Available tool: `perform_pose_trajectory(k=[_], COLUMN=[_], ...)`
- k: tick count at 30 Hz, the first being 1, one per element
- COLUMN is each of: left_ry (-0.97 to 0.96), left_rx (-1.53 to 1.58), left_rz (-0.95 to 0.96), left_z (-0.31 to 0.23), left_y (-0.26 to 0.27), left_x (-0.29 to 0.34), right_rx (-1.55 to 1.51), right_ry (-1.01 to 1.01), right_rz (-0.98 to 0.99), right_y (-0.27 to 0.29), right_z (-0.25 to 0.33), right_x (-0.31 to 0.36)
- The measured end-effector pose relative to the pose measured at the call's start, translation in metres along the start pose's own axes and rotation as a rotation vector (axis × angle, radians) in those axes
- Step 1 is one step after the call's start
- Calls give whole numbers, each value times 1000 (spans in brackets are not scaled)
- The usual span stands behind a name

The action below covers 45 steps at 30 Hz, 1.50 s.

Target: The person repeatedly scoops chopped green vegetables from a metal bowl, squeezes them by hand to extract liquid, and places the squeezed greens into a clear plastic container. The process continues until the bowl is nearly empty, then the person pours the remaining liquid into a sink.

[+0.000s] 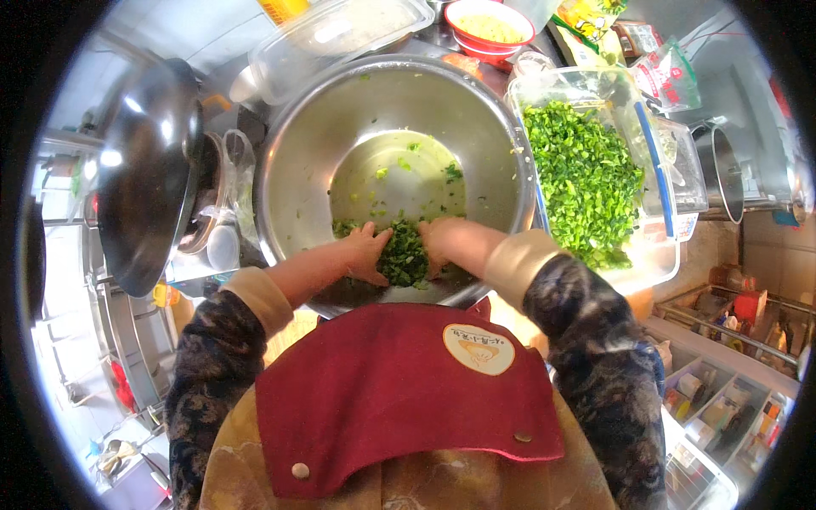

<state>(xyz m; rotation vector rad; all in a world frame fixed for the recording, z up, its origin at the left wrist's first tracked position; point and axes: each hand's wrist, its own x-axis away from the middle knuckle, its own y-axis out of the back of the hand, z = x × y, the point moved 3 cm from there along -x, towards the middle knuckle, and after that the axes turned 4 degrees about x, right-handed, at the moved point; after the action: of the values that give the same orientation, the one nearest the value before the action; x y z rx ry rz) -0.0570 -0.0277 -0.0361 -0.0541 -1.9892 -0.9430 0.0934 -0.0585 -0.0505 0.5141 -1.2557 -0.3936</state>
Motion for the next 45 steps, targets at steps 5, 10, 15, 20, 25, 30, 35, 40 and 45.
perform_pose_trajectory(k=[5, 10, 15, 20, 25, 30, 35, 40, 45], left_ry=[138, 135, 13, -78, -359, -585, -840, -1170, -720], left_rx=[273, 634, 1566, 2194, 2545, 2592, 2582, 2454, 2487], left_rz=[-170, -78, 136, 55, -167, -192, -241, -122, -498], left_z=[-5, 9, 14, 1, 5, 8, 10, -18, -39], left_y=[-22, -4, 11, 51, 36, 54, 77, 107, 105], left_x=[-25, -28, 0, 38, 16, 35, 51, 37, 35], right_rx=[-203, -613, -647, -486, -837, -953, -1577, -2356, -1762], right_ry=[-243, -136, 71, 214, 401, 374, 259, 985, 571], right_rz=[-82, -4, -167, -449, -639, -464, -781, -127, -1312], right_y=[-7, 8, 43, 94, 99, 65, 65, 62, 110], right_z=[25, 18, 11, 27, 27, 6, 1, 18, 35], right_x=[-27, -17, 19, 67, 77, 85, 63, 17, 61])
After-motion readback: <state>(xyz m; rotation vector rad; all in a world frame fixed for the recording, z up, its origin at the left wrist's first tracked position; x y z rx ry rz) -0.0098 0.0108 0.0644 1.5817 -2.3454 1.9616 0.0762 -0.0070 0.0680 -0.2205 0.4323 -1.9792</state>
